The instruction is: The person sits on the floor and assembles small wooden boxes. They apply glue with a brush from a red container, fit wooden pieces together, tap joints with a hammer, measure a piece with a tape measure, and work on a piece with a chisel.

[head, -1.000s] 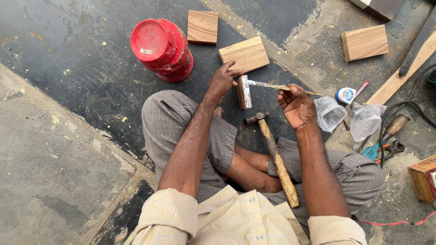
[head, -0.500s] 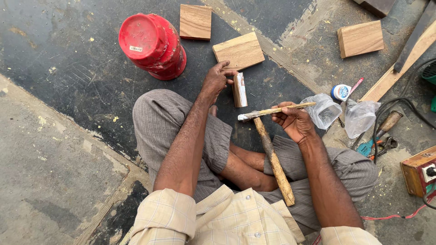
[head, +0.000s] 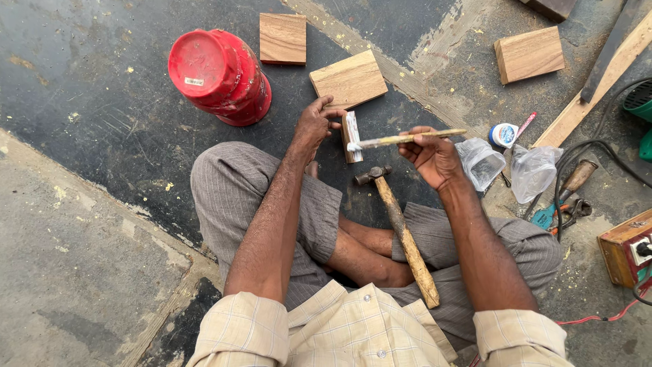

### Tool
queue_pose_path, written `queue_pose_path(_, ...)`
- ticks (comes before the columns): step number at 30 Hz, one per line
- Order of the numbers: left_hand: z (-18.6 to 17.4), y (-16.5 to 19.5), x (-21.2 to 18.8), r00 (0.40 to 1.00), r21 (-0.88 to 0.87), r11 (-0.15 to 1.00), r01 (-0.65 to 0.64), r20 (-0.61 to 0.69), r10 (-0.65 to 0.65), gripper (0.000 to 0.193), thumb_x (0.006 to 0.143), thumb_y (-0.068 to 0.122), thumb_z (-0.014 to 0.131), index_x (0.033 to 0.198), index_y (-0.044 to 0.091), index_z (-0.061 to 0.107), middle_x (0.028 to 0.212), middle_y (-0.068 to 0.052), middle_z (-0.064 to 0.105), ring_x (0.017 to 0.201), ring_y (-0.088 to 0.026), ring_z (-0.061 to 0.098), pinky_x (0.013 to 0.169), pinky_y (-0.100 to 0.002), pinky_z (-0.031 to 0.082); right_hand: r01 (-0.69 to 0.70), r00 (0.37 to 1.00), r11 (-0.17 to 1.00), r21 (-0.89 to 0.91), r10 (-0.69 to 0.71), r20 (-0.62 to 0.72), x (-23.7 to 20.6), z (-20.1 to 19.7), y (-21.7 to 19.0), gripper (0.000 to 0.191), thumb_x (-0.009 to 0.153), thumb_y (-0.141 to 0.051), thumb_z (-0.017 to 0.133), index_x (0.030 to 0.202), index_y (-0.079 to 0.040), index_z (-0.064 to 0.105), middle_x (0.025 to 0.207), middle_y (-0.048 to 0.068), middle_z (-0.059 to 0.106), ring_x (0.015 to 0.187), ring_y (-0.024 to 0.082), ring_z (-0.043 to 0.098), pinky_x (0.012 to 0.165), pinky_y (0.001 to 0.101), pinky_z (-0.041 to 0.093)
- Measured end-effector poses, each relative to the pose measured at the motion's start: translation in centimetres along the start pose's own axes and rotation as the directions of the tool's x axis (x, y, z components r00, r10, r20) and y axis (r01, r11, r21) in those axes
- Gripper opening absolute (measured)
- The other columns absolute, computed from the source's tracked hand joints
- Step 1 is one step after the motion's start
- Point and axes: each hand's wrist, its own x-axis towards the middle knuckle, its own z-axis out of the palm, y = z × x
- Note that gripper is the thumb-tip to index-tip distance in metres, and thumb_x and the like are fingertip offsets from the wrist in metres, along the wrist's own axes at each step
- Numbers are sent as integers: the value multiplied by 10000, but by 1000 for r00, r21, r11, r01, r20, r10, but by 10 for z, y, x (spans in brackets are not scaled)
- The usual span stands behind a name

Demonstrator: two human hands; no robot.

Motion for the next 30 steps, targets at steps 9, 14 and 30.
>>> queue_pose_path(9,-47,-26,16,996,-34,996,-79,-35,78,503,1004,19,429,1504,17,486,1108,-57,759,822,-113,709,624,-219,489,7,1000,960,281,0,-24,-60,-21,42,195,878,-86,773,1054,-5,752,1058,177,763,942,259,748,854,385,628)
queue_pose_path(14,-90,-22,25,989,-84,988,-133,-81,126,577,929,-143,443,1490,-11,480,1218,-172,733,897,-190,719,658,-232,523,219,976,848,483,-182,-122,-54,17,63,183,946,-101,724,1102,-6,725,1094,187,762,978,272,762,889,381,633)
queue_pose_path(30,-62,19,-105,987,-84,987,-138,73,144,259,1081,115,580,1254,-65,649,980,-161,721,747,-164,688,599,-298,583,434,883,731,528,-226,-412,-65,64,65,234,962,-189,786,1131,-40,724,974,128,755,856,220,743,780,361,620)
